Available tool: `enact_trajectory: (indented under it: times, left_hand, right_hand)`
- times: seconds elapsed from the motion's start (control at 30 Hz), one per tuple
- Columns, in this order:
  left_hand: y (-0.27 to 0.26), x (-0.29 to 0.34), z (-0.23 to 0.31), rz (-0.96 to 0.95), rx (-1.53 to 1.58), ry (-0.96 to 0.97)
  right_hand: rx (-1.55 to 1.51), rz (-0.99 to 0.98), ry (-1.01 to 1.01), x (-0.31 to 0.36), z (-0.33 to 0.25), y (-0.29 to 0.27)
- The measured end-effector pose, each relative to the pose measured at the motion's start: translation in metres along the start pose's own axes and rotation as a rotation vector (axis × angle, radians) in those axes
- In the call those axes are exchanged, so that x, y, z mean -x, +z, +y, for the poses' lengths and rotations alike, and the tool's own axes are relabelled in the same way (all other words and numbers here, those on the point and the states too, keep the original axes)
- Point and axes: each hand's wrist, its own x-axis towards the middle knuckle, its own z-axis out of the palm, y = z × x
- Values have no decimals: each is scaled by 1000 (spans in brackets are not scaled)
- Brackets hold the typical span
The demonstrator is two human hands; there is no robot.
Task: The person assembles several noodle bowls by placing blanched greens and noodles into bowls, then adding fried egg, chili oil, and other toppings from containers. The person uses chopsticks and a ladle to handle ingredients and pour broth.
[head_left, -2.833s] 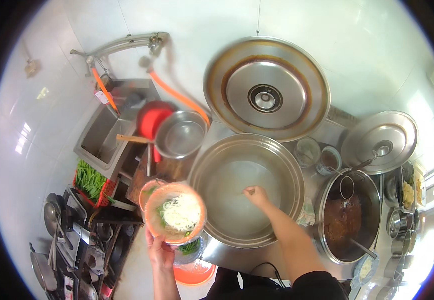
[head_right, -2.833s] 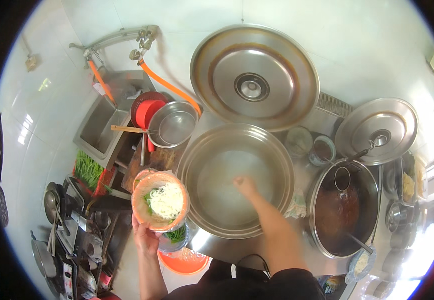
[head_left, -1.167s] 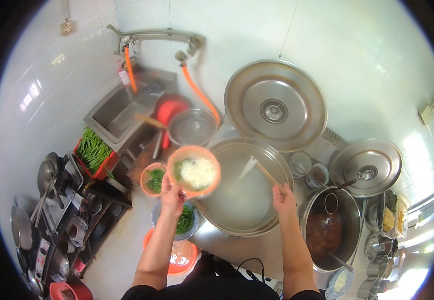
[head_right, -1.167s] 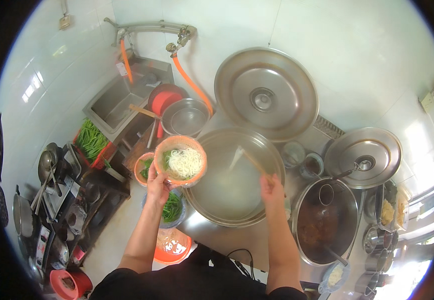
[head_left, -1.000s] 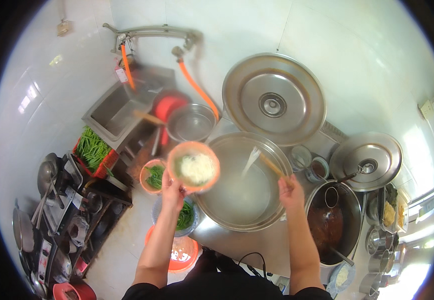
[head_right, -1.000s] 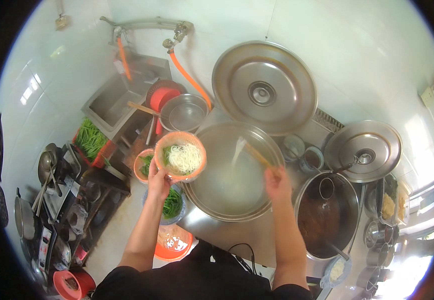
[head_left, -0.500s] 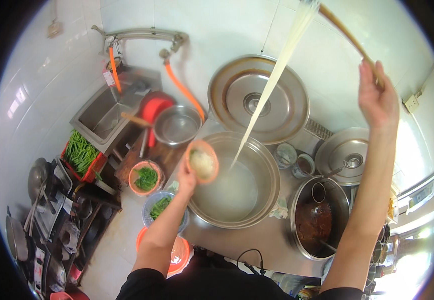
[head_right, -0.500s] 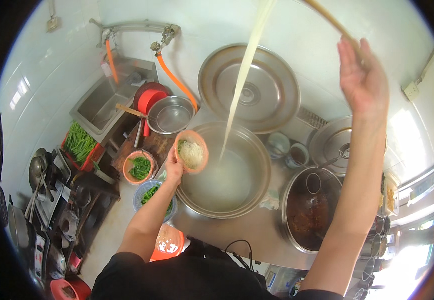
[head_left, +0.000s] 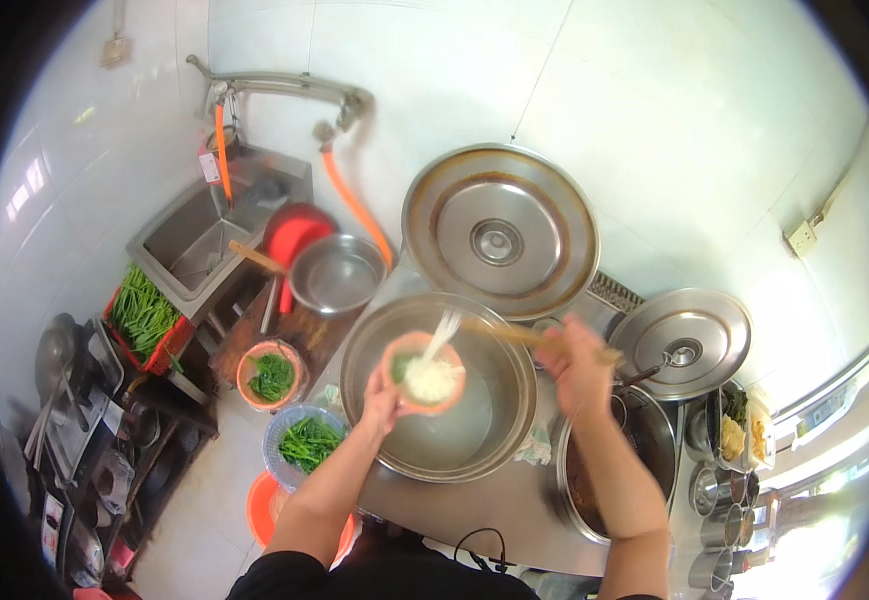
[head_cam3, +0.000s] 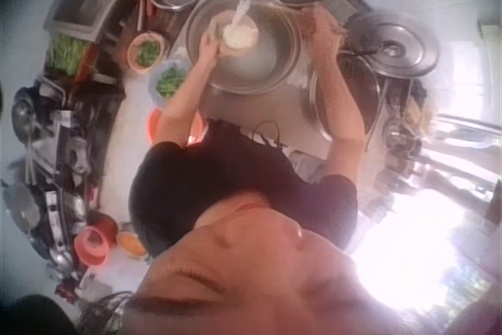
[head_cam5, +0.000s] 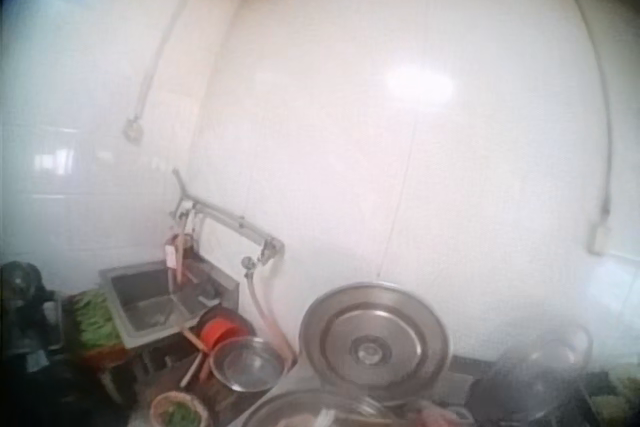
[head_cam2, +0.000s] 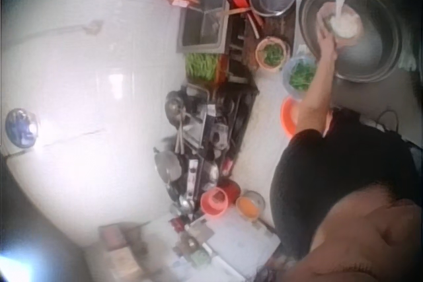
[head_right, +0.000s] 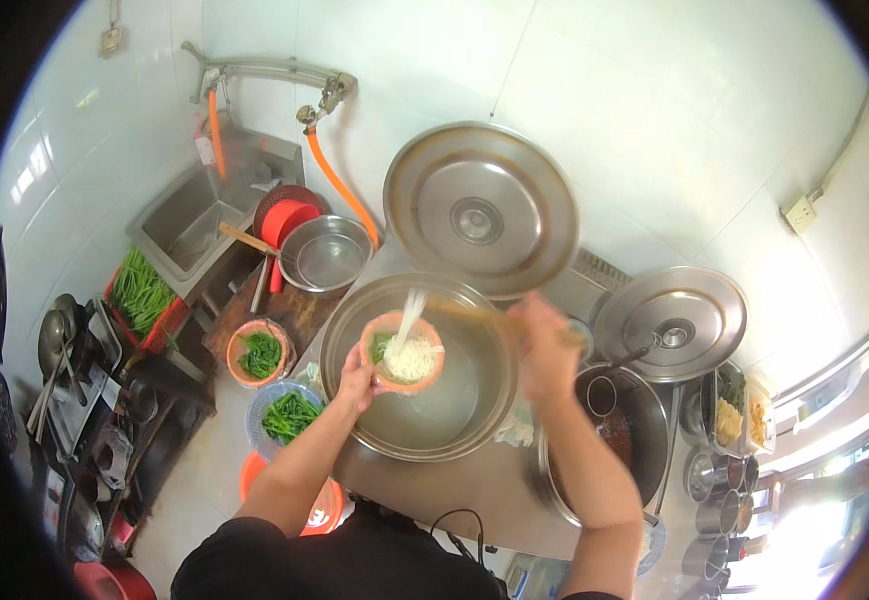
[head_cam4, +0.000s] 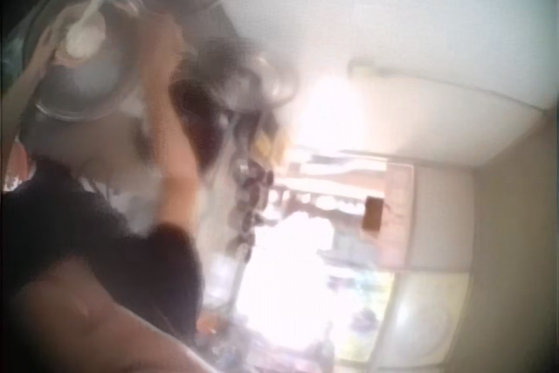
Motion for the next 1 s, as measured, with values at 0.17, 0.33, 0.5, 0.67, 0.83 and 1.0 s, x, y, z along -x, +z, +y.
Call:
enact_trajectory:
  times: [0.17,0.33,0.5,0.67,0.83,1.0]
  left_hand:
    - [6,26,19,-41,52,-51]
    - [8,52,38,-32,120,-9]
    - [9,88,71,-130,95,7]
    - [1,110,88,-153,280,-71]
    - [2,108,85,-43,214,-74]
    - [4,98,77,-32,92,-28]
  right_hand:
    - [103,-29,-150,19,91,-44]
    - [366,-34,-317,40,158,-93]
    - [-29,194,-116,41,244,-67]
    - [-730,372,158,29,202,-65]
    - [-719,199,9,38,87,-40]
    - [-674,21,-171,38,-11,-3]
